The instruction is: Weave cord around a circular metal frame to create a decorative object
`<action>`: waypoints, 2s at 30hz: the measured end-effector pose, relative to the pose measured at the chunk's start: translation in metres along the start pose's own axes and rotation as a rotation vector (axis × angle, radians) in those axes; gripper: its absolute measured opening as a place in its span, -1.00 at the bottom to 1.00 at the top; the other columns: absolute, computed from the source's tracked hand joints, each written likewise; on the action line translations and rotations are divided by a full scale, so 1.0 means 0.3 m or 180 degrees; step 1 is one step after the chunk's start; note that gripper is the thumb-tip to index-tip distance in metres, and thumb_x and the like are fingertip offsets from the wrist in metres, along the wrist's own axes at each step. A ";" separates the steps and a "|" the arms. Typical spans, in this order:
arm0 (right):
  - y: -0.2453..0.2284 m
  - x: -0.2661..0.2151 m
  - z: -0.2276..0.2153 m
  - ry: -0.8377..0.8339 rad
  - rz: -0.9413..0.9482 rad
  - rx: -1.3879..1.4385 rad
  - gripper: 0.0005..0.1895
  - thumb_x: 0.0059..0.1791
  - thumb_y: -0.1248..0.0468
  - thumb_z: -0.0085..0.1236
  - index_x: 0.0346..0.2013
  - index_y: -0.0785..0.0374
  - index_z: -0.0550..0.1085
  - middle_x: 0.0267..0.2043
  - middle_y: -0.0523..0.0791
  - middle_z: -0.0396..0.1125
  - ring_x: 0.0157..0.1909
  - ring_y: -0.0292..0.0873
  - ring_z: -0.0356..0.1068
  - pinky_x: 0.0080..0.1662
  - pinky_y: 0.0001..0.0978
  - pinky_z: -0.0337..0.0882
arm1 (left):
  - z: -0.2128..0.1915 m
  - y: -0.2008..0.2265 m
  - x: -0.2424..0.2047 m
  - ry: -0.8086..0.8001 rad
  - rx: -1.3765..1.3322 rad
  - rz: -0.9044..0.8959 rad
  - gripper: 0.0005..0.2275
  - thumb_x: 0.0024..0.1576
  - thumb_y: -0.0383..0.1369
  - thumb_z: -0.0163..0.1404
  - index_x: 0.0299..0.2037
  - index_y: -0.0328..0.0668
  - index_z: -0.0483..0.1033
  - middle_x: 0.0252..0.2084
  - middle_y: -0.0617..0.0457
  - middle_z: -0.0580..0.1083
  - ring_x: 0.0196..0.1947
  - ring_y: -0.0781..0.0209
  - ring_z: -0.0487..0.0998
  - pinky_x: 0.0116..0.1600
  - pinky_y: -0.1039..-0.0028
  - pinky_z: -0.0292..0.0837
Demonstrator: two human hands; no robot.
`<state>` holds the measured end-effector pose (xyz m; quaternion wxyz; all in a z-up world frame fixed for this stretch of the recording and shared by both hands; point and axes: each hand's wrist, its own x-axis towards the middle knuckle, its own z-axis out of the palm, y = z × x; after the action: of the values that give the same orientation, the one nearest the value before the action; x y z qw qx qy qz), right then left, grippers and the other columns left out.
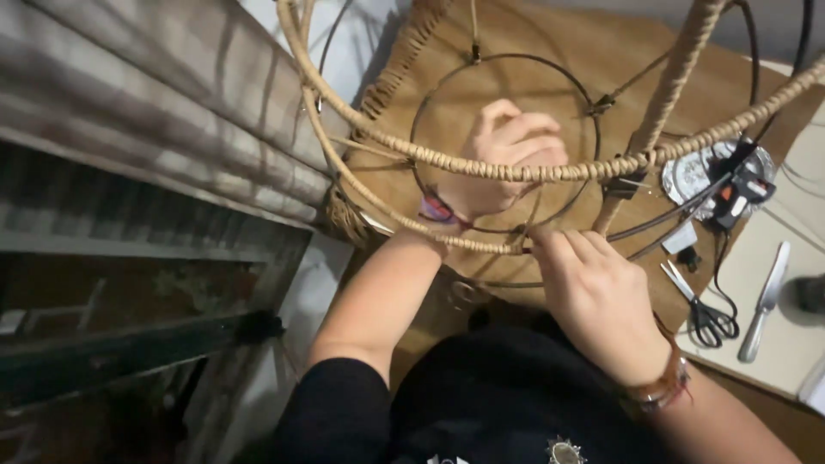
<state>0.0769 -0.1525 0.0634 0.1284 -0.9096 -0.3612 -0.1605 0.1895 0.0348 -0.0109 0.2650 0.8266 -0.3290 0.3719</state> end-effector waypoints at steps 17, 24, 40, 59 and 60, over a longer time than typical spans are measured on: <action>-0.026 -0.299 -0.007 -0.0727 0.1456 0.4851 -0.75 0.08 0.25 0.00 -0.36 0.36 0.53 -0.25 0.12 0.64 -0.12 0.02 0.69 -0.10 -0.33 0.61 | -0.192 0.547 -0.356 0.0685 -0.5792 -0.3645 -0.56 0.39 -0.20 -0.12 0.33 -0.42 0.26 0.08 -0.19 0.53 0.12 0.06 0.57 0.29 0.37 0.45; 0.045 -0.357 -0.046 0.0359 0.1607 0.5634 -0.83 0.17 0.34 -0.13 -0.16 0.38 0.41 -0.51 -0.05 0.39 -0.40 0.00 0.53 -0.20 -0.15 0.64 | -0.033 0.524 -0.326 0.0630 -0.4745 -0.3121 -0.67 0.41 -0.11 -0.25 -0.24 -0.16 0.41 -0.56 0.22 0.15 -0.56 0.44 0.13 -0.42 0.64 -0.01; 0.115 -0.541 0.290 -0.1869 0.1215 0.0722 -0.70 -0.07 0.11 0.07 -0.16 0.20 0.52 -0.12 0.06 0.38 -0.08 0.23 0.41 -0.04 0.05 0.44 | -0.122 0.545 -0.351 -0.1146 -0.3746 -0.3843 -0.69 0.24 -0.21 -0.04 -0.50 -0.18 0.53 -0.57 0.02 0.34 -0.48 0.14 0.31 -0.35 0.43 0.16; 0.083 -0.411 0.152 -0.1198 0.1435 0.2876 -0.63 0.10 0.23 -0.09 0.18 0.18 0.46 0.08 -0.13 0.49 0.07 -0.20 0.47 0.14 -0.39 0.36 | -0.169 0.561 -0.254 -0.2163 -0.0689 -0.3133 -0.55 -0.07 0.27 0.02 -0.63 0.12 0.47 -0.61 0.16 0.53 -0.45 0.11 0.63 -0.24 0.31 0.44; 0.078 -0.405 0.102 -0.1201 0.1484 0.2874 -0.63 0.10 0.23 -0.09 0.18 0.18 0.46 0.08 -0.13 0.49 0.07 -0.20 0.47 0.14 -0.39 0.36 | -0.150 0.554 -0.277 -0.2198 -0.0722 -0.3123 -0.55 -0.07 0.27 0.02 -0.63 0.12 0.47 -0.61 0.16 0.53 -0.45 0.11 0.63 -0.24 0.31 0.44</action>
<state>0.0159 -0.2330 -0.0140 0.4716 -0.8330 -0.1996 0.2095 0.0045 -0.0125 -0.0180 0.3698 0.9212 -0.0143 -0.1204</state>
